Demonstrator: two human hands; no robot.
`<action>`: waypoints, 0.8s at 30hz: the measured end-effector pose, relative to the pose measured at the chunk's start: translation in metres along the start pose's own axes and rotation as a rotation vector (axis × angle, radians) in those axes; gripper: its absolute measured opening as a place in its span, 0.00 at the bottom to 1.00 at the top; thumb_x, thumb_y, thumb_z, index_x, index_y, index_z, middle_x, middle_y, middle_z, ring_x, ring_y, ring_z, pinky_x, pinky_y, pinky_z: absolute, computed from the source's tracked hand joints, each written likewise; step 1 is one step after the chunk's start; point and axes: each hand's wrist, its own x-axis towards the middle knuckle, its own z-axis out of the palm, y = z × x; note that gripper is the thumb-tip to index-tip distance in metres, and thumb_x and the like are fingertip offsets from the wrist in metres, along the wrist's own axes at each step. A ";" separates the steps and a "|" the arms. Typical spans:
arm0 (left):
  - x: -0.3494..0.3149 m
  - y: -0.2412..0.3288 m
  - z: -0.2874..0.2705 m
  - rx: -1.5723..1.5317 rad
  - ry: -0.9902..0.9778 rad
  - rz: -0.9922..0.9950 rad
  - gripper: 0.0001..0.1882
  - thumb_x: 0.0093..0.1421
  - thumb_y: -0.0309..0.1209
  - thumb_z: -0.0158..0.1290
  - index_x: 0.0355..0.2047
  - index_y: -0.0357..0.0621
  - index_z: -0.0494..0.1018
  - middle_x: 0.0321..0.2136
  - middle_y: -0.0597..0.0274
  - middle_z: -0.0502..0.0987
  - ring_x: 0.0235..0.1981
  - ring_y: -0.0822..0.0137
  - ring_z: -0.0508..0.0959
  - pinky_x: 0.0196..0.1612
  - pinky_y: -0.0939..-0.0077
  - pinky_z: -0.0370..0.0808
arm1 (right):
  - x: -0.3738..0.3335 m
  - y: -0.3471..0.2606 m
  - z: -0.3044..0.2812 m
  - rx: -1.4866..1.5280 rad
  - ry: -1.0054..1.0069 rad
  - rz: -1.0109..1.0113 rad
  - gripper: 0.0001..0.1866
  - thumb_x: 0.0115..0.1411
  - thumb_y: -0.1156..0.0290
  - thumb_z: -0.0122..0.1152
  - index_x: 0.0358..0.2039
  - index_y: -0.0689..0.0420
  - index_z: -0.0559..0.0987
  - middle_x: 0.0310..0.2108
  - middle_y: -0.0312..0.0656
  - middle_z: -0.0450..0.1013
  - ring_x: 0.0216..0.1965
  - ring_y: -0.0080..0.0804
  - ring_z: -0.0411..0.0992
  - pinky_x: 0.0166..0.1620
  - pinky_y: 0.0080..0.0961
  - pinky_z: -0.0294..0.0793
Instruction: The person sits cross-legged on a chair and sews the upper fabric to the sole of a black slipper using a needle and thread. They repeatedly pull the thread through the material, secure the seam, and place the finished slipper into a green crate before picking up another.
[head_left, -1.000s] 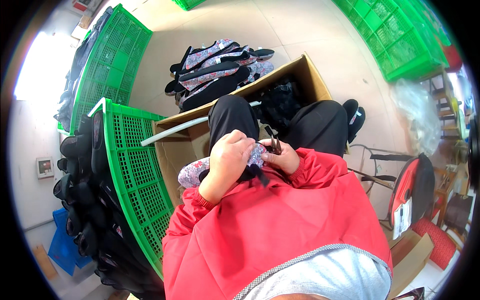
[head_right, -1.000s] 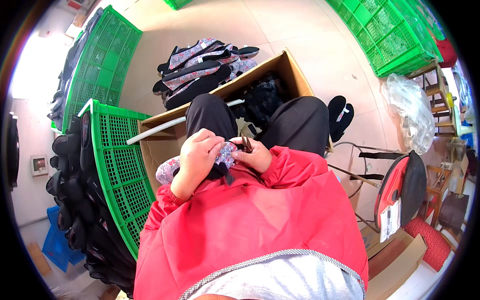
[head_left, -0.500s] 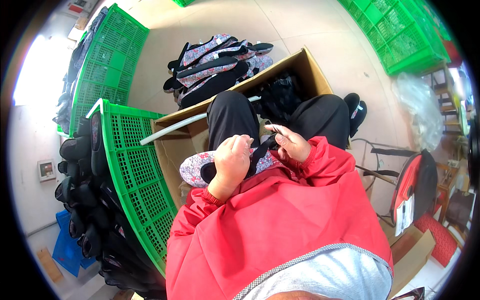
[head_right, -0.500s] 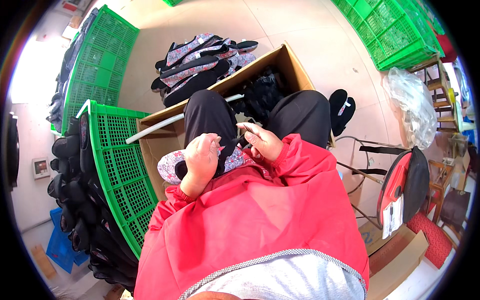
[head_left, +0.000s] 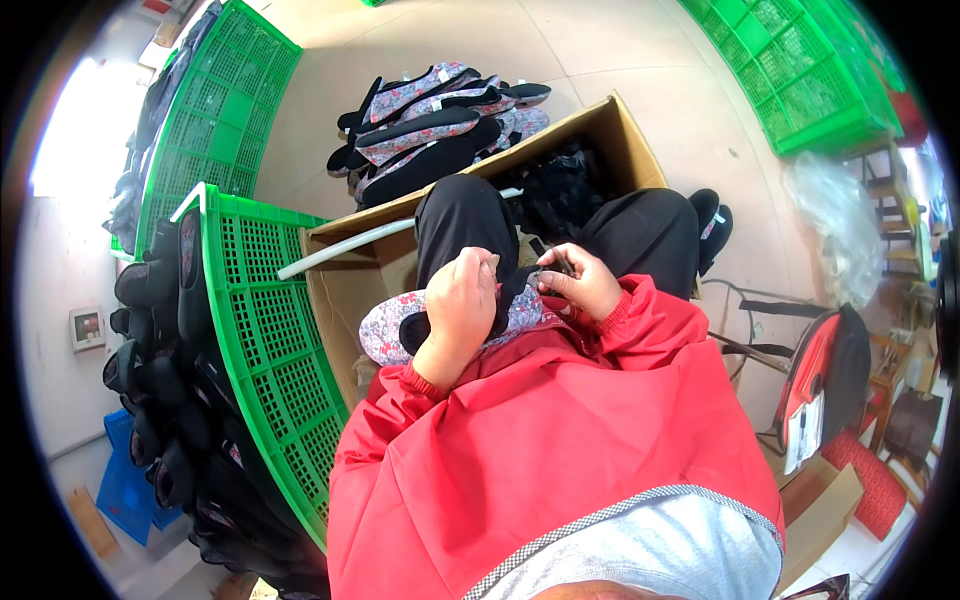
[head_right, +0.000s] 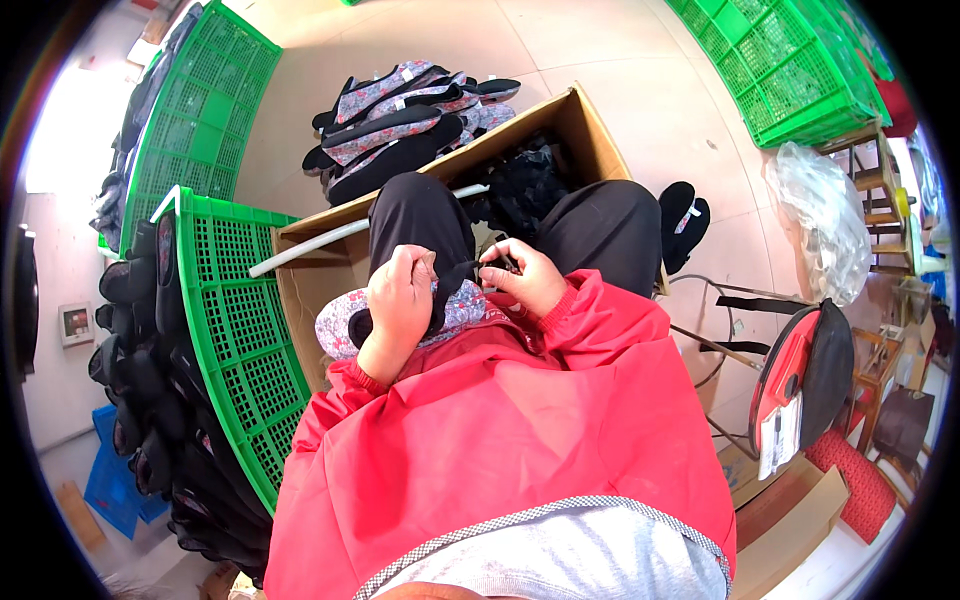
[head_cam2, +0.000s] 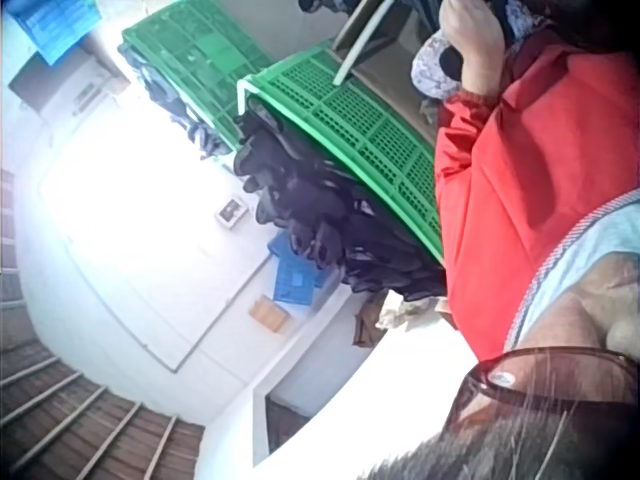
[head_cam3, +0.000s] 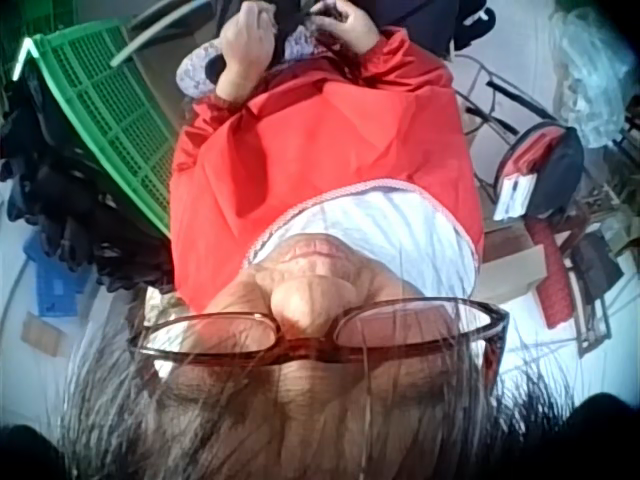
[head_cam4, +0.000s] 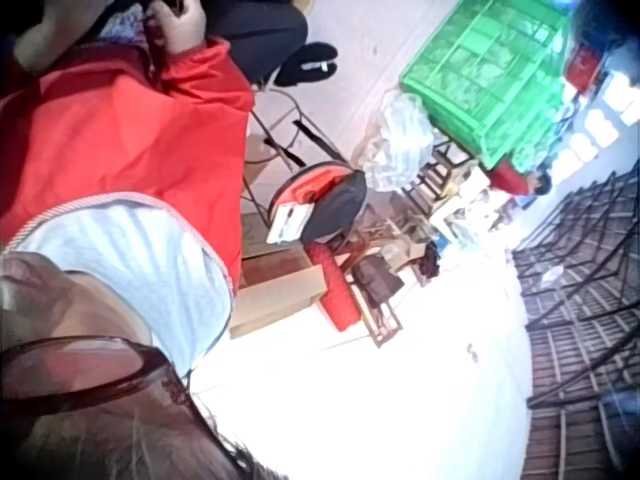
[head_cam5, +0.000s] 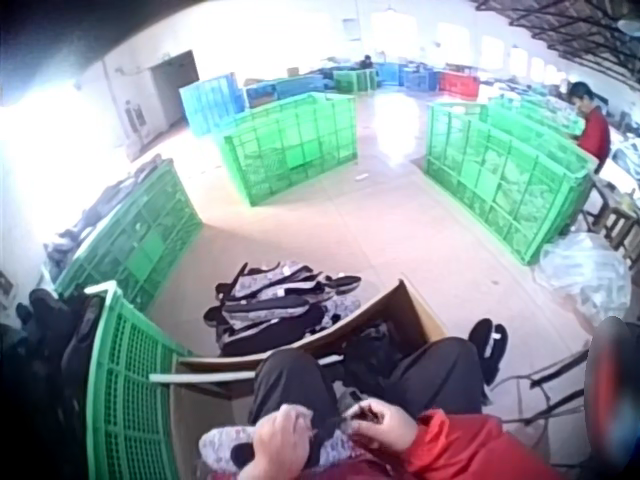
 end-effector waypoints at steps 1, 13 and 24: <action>0.002 -0.001 0.000 0.005 -0.008 -0.026 0.04 0.59 0.25 0.55 0.30 0.40 0.71 0.20 0.52 0.74 0.24 0.50 0.77 0.27 0.61 0.72 | -0.001 0.000 0.001 -0.042 -0.004 -0.043 0.13 0.59 0.69 0.65 0.43 0.58 0.76 0.37 0.34 0.74 0.37 0.17 0.70 0.42 0.17 0.70; 0.011 0.007 0.003 0.120 -0.023 -0.134 0.07 0.60 0.30 0.55 0.29 0.43 0.69 0.21 0.52 0.75 0.24 0.49 0.77 0.26 0.58 0.71 | -0.019 -0.008 0.054 -0.336 0.075 -0.265 0.07 0.56 0.72 0.67 0.31 0.57 0.77 0.24 0.35 0.74 0.27 0.23 0.69 0.37 0.21 0.68; 0.021 0.015 -0.017 0.001 -0.197 -0.353 0.13 0.60 0.35 0.55 0.21 0.41 0.73 0.21 0.55 0.76 0.26 0.51 0.78 0.29 0.61 0.72 | -0.012 0.000 0.035 0.433 0.009 0.028 0.06 0.64 0.72 0.58 0.35 0.54 0.69 0.26 0.39 0.73 0.16 0.17 0.62 0.17 0.14 0.57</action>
